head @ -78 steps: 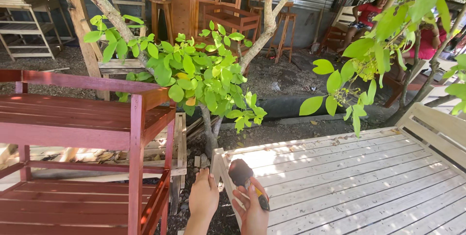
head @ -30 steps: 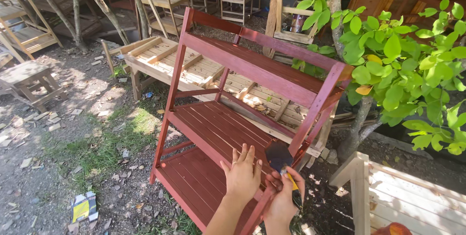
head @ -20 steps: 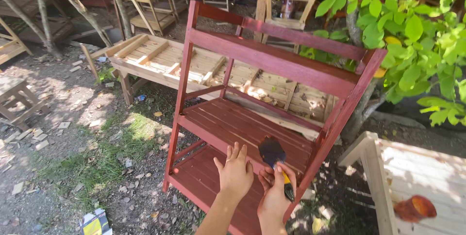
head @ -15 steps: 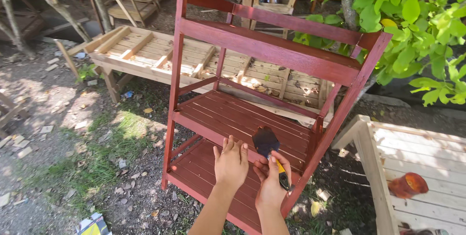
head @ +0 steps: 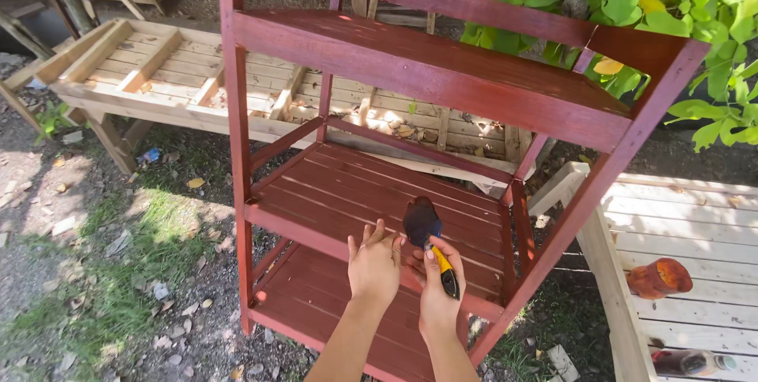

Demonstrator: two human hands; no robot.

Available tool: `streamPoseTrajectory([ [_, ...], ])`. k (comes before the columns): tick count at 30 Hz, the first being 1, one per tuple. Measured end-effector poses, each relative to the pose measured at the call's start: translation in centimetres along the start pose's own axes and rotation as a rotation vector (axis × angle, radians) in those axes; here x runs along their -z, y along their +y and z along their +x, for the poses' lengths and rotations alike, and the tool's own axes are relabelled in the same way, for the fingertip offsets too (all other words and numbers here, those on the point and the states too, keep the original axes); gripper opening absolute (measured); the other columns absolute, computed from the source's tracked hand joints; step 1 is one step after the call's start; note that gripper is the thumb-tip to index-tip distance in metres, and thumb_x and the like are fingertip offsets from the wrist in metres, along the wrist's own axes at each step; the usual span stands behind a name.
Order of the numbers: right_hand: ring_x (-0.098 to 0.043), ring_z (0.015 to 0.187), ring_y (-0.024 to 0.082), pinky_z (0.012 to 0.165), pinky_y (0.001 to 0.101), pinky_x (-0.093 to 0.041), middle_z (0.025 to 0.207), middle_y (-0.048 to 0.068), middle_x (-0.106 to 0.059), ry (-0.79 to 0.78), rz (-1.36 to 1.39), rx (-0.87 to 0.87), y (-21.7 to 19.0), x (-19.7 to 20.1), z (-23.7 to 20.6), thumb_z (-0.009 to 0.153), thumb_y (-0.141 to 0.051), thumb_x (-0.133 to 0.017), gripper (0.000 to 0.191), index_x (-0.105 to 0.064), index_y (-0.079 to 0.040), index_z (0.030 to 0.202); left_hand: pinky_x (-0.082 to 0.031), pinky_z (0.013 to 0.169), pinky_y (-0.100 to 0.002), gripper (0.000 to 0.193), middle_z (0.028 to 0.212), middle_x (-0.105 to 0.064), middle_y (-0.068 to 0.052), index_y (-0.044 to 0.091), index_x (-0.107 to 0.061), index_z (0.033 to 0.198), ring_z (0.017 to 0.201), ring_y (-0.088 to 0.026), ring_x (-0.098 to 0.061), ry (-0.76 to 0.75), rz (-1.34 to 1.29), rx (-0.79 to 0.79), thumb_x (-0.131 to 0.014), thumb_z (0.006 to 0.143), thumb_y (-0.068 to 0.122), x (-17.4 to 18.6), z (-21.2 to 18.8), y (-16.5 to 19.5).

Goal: The person paints a wooden shelving unit with reddish-brown paint using a brush. They systematically cover the shelves and frame, dipping the brush into a container to reload paint as needed.

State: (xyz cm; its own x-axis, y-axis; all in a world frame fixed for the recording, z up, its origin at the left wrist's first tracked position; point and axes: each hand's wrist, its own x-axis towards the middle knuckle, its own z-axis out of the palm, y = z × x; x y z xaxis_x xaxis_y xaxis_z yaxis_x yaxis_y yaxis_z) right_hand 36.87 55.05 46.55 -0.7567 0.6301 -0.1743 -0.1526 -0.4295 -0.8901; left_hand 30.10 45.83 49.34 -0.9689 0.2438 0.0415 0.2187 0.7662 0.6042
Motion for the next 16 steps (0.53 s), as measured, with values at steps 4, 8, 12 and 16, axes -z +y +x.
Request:
streamPoseTrajectory([
  [4, -0.072, 0.083, 0.019, 0.074, 0.0359, -0.061, 0.098, 0.009, -0.072, 0.047, -0.036, -0.087, 2.0, -0.8, 3.0, 0.097, -0.017, -0.063, 0.028, -0.062, -0.009, 0.124, -0.021, 0.122, -0.056, 0.034, 0.15, -0.052, -0.011, 0.017, -0.08, 0.106, 0.145, -0.033, -0.038, -0.051, 0.0, 0.015, -0.055, 0.099, 0.037, -1.7, 3.0, -1.4],
  [8, -0.072, 0.078, 0.019, 0.07, 0.034, -0.063, 0.093, 0.011, -0.071, 0.043, -0.03, -0.039, 4.1, -1.0, 5.5, 0.095, -0.017, -0.065, 0.027, -0.064, -0.007, 0.121, -0.023, 0.119, -0.057, 0.023, 0.15, -0.05, -0.016, 0.013, -0.08, 0.1, 0.144, -0.035, -0.037, -0.047, -0.015, 0.011, -0.063, 0.094, 0.027, -3.4, 5.6, -2.5],
  [12, -0.071, 0.071, 0.023, 0.064, 0.0338, -0.059, 0.084, 0.014, -0.069, 0.088, -0.157, -0.029, 6.2, -2.7, 7.8, 0.1, -0.018, -0.065, 0.021, -0.063, -0.002, 0.113, -0.024, 0.122, -0.054, 0.022, 0.152, -0.048, -0.018, 0.011, -0.077, 0.107, 0.147, -0.034, -0.038, -0.031, -0.024, 0.035, -0.065, 0.089, 0.011, -2.7, 7.8, -5.2],
  [16, -0.071, 0.069, 0.023, 0.063, 0.0345, -0.059, 0.08, 0.013, -0.068, 0.063, -0.141, -0.036, 9.0, -5.9, 9.8, 0.1, -0.021, -0.062, 0.022, -0.064, -0.002, 0.113, -0.025, 0.121, -0.054, 0.043, 0.155, -0.043, -0.019, 0.01, -0.065, 0.129, 0.148, -0.035, -0.036, 0.028, 0.01, 0.06, -0.064, 0.087, 0.004, -0.8, 10.5, -9.0],
])
